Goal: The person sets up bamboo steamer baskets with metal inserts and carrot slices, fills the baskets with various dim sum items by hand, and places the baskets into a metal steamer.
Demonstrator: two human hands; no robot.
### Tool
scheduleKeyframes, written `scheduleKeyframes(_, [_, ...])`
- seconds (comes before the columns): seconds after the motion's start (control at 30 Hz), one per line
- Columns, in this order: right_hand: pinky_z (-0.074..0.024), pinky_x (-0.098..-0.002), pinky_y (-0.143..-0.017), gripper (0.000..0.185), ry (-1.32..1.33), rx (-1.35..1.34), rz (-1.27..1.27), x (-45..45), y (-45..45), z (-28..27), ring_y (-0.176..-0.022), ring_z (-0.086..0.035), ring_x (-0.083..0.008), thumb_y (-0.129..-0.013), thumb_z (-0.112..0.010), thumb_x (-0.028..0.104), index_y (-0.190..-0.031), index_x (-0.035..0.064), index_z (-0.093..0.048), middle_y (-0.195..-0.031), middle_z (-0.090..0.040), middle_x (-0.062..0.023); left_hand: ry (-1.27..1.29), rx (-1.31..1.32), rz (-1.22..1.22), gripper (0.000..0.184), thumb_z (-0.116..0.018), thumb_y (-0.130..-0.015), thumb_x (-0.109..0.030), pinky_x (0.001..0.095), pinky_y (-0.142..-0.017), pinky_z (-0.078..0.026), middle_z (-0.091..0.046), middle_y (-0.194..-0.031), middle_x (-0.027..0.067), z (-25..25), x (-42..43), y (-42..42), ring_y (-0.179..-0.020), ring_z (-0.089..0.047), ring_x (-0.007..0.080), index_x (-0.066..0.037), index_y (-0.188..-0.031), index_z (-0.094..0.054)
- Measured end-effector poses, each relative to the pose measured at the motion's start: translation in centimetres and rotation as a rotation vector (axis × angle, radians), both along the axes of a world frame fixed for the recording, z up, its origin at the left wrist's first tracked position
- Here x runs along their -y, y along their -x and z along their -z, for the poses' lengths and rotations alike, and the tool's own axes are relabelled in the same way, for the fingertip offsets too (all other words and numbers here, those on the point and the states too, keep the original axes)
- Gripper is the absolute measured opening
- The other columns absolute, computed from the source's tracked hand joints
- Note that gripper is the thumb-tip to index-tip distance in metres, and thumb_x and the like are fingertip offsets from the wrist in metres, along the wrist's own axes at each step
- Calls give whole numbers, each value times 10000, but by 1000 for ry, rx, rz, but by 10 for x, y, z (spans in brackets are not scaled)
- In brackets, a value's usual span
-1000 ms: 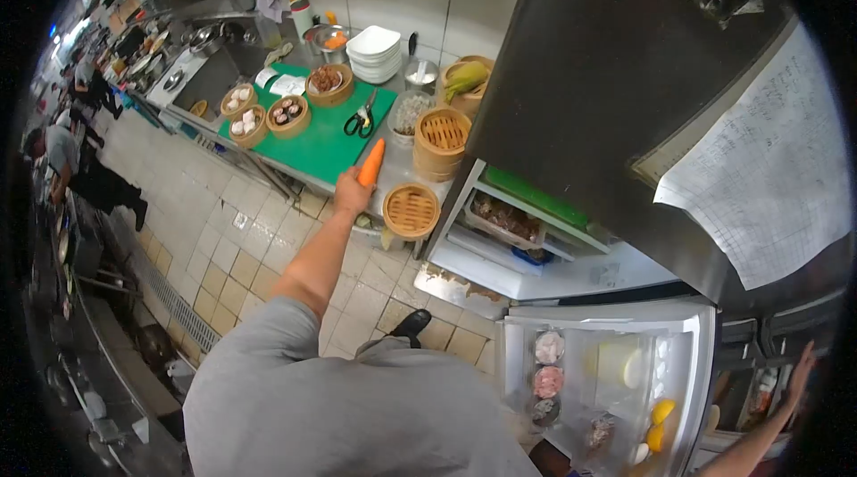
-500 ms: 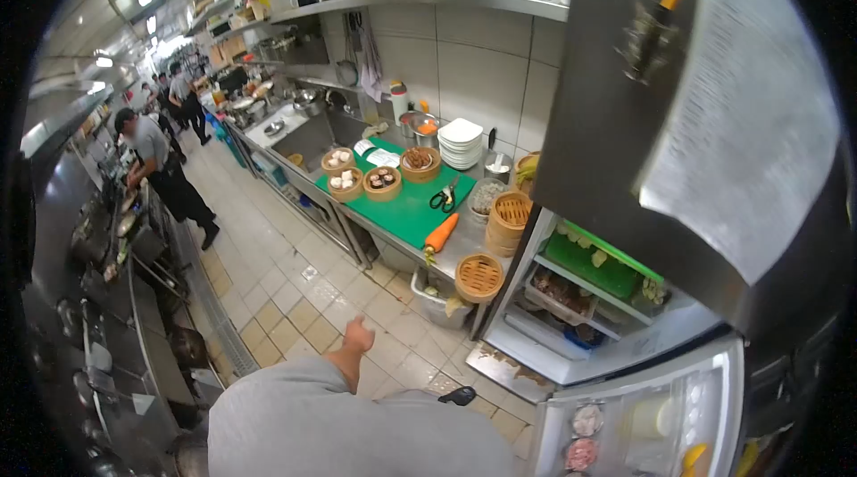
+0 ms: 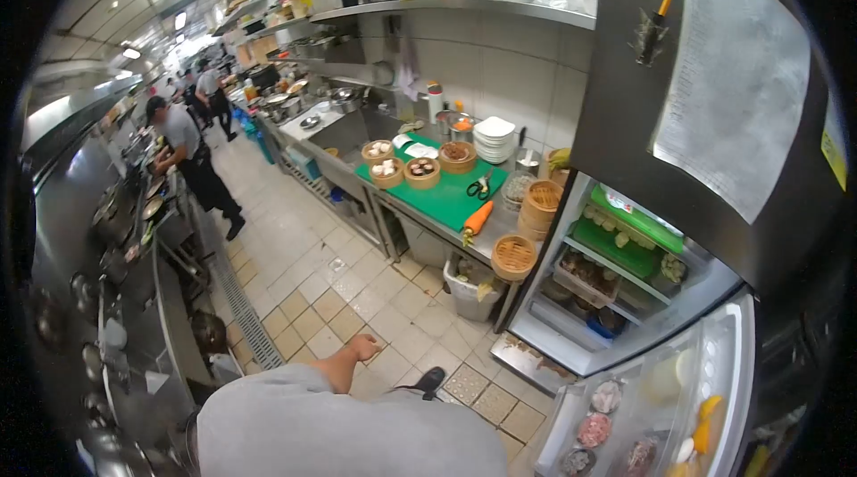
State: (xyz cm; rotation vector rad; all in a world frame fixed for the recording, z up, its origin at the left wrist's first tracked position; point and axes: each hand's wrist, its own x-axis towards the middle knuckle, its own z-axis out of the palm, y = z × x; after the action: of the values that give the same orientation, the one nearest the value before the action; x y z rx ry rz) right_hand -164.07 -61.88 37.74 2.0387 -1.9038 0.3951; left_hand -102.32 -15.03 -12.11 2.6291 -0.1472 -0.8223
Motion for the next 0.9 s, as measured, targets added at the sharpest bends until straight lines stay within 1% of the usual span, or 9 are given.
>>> scheduleKeyframes(0.17, [-401, -444, -1137, 512, -161, 358, -309, -15, 38, 14, -1286, -585, -347, -959, -674, 258, -1370, -45, -627, -1357, -648, -231, -260, -75, 601, 491, -596, -913, -468, 464, -939, -547, -743, -1065, 234, 73, -20, -48, -1036, -714, 383, -44, -1088, -773])
scheduleKeyframes(0.2, [-415, -427, -1125, 510, -169, 538, -370, -31, 23, 11, -1264, -609, -325, -871, -689, 89, -1362, -41, -634, -1347, -656, -232, -169, -177, 555, 595, -395, -1063, -470, 453, -643, -568, -703, -694, 187, 104, -43, -66, -561, -686, 262, -12, -907, -741])
scheduleKeyframes(0.27, [-433, -423, -1110, 543, -100, 577, -412, -74, -24, -8, -1243, -637, -342, -818, -707, 184, -1315, -30, -666, -1321, -680, -227, -50, -347, 147, 311, -688, -912, -249, 464, -861, -582, -776, -971, 164, 70, -38, -59, -975, -739, 268, -22, -1117, -747])
scheduleKeyframes(0.47, [-336, -486, -1201, 696, -81, 743, -762, -164, -122, 34, -1506, -346, -425, -855, -829, 206, -1469, 38, -547, -1589, -430, -232, 52, -443, 478, 323, -700, -916, -249, 442, -815, -572, -764, -960, 149, 63, 121, -95, -936, -725, 249, -24, -1148, -727])
scheduleKeyframes(0.6, [-354, -461, -1199, 700, -310, 762, -1137, -195, -146, 50, -1467, -408, -419, -884, -811, 228, -1500, 70, -519, -1592, -425, -230, 46, -474, 687, 334, -709, -919, -249, 427, -784, -565, -756, -954, 139, 65, 190, -82, -910, -715, 237, -26, -1168, -713])
scheduleKeyframes(0.67, [-441, -421, -1130, 659, -468, 895, -1037, -214, -115, 50, -1378, -524, -388, -904, -785, 271, -1476, 56, -539, -1480, -552, -233, 50, -486, 772, 340, -713, -921, -249, 420, -768, -561, -752, -950, 134, 63, 218, -64, -897, -710, 231, -27, -1178, -706])
scheduleKeyframes(0.73, [-508, -433, -1042, 617, -584, 962, -471, -227, -68, 58, -1236, -637, -367, -918, -767, 294, -1445, 47, -563, -1343, -657, -215, 55, -495, 840, 347, -717, -922, -249, 413, -753, -558, -748, -947, 129, 61, 239, -38, -884, -706, 225, -28, -1189, -699])
scheduleKeyframes(0.83, [-541, -451, -969, 602, -89, 783, -308, -221, -2, 96, -1115, -685, -387, -924, -756, 330, -1421, 39, -577, -1228, -706, -213, 34, -511, 918, 357, -723, -924, -249, 401, -729, -553, -742, -942, 122, 60, 266, 2, -865, -698, 215, -29, -1204, -689])
scheduleKeyframes(0.9, [-544, -455, -962, 587, -164, 903, -202, -205, 37, 113, -1107, -685, -394, -926, -751, 322, -1411, 39, -583, -1216, -707, -218, 13, -513, 947, 365, -727, -926, -249, 394, -714, -549, -738, -939, 117, 61, 283, 30, -852, -694, 209, -30, -1215, -682])
